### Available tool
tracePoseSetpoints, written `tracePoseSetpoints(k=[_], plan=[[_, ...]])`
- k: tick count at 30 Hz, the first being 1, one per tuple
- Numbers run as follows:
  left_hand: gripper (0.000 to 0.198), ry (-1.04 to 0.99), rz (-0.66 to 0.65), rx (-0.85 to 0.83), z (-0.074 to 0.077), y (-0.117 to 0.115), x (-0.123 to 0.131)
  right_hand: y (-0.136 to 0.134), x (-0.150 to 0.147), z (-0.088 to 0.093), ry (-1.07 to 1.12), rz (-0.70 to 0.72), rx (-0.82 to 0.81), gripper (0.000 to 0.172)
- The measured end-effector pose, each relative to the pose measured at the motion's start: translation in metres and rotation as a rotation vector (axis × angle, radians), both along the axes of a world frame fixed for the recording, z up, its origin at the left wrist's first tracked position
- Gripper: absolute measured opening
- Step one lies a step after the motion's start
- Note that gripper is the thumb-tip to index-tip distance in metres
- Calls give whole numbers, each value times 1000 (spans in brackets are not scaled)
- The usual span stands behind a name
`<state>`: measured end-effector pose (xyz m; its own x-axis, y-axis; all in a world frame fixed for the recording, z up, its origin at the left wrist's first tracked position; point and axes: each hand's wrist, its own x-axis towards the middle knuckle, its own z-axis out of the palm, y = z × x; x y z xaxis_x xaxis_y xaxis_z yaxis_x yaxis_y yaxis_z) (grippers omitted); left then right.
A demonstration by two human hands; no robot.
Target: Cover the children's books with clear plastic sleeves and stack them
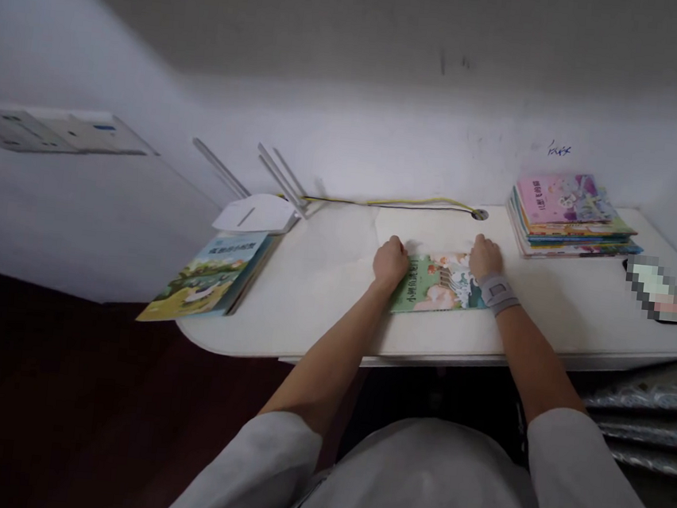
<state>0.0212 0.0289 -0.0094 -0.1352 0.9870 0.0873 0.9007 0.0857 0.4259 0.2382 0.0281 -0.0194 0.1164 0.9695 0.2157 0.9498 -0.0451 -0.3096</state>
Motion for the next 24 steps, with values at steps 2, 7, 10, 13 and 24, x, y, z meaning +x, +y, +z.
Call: tracePoseSetpoints(k=[2, 7, 10, 13, 24], plan=[[19, 13, -3, 10, -1, -2, 2, -1, 1, -1, -15, -8, 1, 27], [26, 64, -18, 13, 4, -6, 2, -2, 3, -4, -28, -33, 17, 25], [42, 132, -53, 15, 15, -14, 8, -3, 4, -5, -32, -22, 27, 23], [51, 291, -152, 109, 23, -31, 24, -3, 3, -6, -30, -21, 28, 23], [68, 319, -356, 17, -10, -60, 50, 0, 14, 16, -33, -14, -27, 33]])
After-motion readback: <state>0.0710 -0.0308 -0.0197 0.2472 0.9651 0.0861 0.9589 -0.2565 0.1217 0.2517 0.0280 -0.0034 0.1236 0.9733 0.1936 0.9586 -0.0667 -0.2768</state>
